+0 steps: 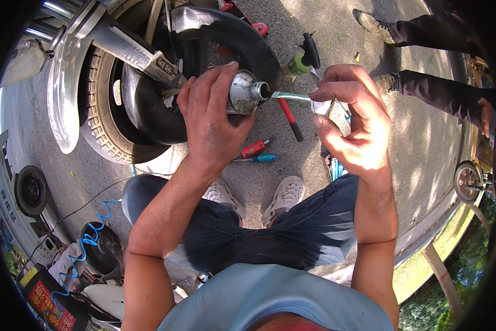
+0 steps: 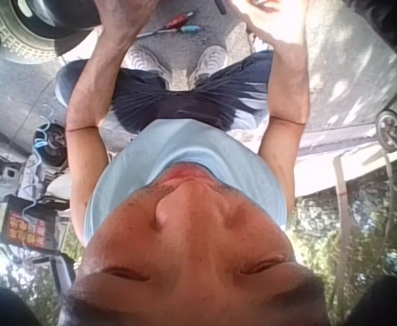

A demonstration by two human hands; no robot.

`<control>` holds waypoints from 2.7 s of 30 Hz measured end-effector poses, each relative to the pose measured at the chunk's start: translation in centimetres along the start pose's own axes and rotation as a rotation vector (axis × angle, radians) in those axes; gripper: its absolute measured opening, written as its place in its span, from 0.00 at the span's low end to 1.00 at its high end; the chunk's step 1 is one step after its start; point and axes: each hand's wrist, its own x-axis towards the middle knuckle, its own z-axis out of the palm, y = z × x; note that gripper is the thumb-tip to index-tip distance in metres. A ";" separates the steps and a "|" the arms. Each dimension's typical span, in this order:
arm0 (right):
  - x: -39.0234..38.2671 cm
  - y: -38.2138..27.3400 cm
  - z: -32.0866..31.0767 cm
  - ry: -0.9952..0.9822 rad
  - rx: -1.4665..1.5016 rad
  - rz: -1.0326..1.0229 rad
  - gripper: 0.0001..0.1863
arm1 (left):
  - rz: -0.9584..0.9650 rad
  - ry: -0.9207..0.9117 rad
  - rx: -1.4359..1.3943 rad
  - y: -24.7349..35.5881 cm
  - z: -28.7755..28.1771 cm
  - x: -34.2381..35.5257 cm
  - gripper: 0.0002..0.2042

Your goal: The person applies glue to a punctured inner tube using a brush, then places a patch over the hole and presses it down firmly to secure it.

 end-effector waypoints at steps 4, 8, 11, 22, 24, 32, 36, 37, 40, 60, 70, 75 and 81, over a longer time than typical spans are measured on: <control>-0.1 -0.2 -0.3 0.009 0.018 0.017 0.21 | 0.012 -0.005 0.015 -0.1 0.0 0.0 0.42; -0.1 0.0 -0.1 0.043 0.023 0.025 0.20 | 0.003 -0.006 0.010 0.0 0.2 -0.1 0.42; 0.0 0.1 -0.3 0.006 -0.015 0.029 0.19 | 0.006 -0.007 0.007 -0.1 0.5 -0.1 0.42; -0.8 1.8 -1.1 0.048 0.183 0.152 0.18 | 0.031 -0.025 0.014 0.2 1.0 0.0 0.40; -1.4 2.0 -1.5 0.138 0.346 0.264 0.17 | 0.049 -0.029 -0.031 0.2 1.4 0.0 0.40; -1.9 2.8 -4.0 0.478 0.677 0.564 0.18 | -0.152 -0.560 -0.307 1.4 8.7 -7.3 0.38; -1.8 4.0 -2.1 0.442 0.586 0.517 0.16 | -0.102 -0.698 -0.349 1.6 14.3 -13.3 0.37; -1.4 4.3 -1.0 0.459 0.583 0.496 0.13 | -0.140 -0.681 -0.333 1.3 15.7 -14.4 0.37; -1.2 5.6 0.5 0.554 0.565 0.311 0.08 | -0.227 -0.653 -0.336 2.1 19.9 -17.5 0.36; -1.4 6.3 -3.6 0.537 0.504 0.398 0.12 | -0.123 0.295 0.040 -3.3 13.7 2.8 0.15; -2.0 6.3 -4.2 0.535 0.531 0.433 0.14 | 0.042 0.196 0.222 -3.8 14.5 4.9 0.28; -2.2 6.6 -4.6 0.532 0.486 0.418 0.14 | 0.063 0.147 0.294 -3.7 14.4 4.0 0.39; -1.7 6.8 -4.4 0.555 0.523 0.405 0.15 | -0.757 0.337 -0.565 -7.3 16.5 2.4 0.24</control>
